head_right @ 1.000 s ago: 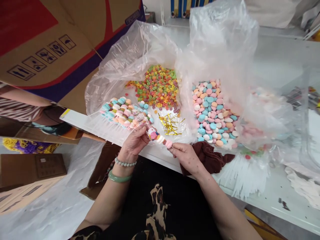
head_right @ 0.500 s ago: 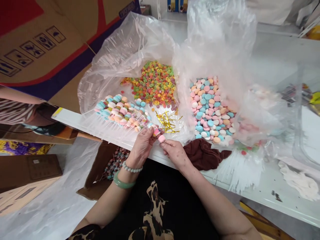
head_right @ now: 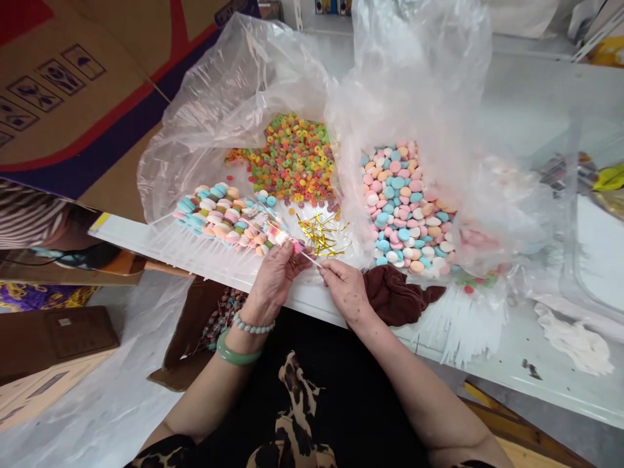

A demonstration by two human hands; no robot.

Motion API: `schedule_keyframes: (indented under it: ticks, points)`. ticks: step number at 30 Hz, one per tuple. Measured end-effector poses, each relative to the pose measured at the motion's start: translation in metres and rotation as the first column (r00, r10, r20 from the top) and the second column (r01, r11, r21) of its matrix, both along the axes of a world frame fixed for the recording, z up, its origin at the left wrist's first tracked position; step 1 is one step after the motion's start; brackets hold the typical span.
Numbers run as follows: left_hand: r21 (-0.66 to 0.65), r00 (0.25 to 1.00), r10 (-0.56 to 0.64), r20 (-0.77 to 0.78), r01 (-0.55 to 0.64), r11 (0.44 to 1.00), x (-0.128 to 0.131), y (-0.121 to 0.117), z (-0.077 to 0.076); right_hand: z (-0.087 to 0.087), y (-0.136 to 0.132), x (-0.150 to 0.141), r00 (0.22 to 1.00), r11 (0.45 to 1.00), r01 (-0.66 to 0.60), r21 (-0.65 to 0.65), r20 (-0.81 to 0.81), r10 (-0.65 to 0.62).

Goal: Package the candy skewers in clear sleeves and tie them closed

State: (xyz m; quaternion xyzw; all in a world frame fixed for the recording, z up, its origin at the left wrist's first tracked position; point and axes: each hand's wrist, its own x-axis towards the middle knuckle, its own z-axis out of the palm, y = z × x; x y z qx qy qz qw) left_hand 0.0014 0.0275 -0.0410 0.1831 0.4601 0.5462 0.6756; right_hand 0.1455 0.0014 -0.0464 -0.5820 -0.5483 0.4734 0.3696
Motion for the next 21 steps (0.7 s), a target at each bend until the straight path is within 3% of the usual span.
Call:
schedule_keyframes:
  ticks: [6,10,13,15,18,21]
  points:
    - [0.09,0.998,-0.046,-0.036,0.049,0.995,0.018,-0.012,-0.009,0.003,0.005,-0.012,0.987,0.991,0.073,0.11,0.132,-0.088]
    - [0.002,0.979,-0.206,-0.004,0.206,0.979,0.012,-0.015,-0.012,0.001,0.007,-0.008,0.956,0.956,-0.052,0.289,0.293,-0.036]
    - [-0.075,0.964,-0.242,0.112,0.251,0.965,0.002,-0.011,-0.008,-0.006,0.001,-0.006,0.935,0.908,-0.146,0.393,0.354,-0.003]
    - [-0.128,0.962,-0.198,0.19,0.224,0.966,-0.001,-0.009,-0.005,-0.01,-0.004,-0.007,0.928,0.883,-0.191,0.428,0.372,0.021]
    - [-0.177,0.983,-0.044,0.177,0.075,0.981,0.002,-0.007,-0.002,-0.011,-0.013,-0.012,0.895,0.843,-0.263,0.468,0.445,0.032]
    - [-0.223,0.983,0.077,0.166,-0.039,0.974,0.013,-0.01,0.001,-0.006,-0.02,-0.019,0.795,0.795,-0.294,0.531,0.598,-0.105]
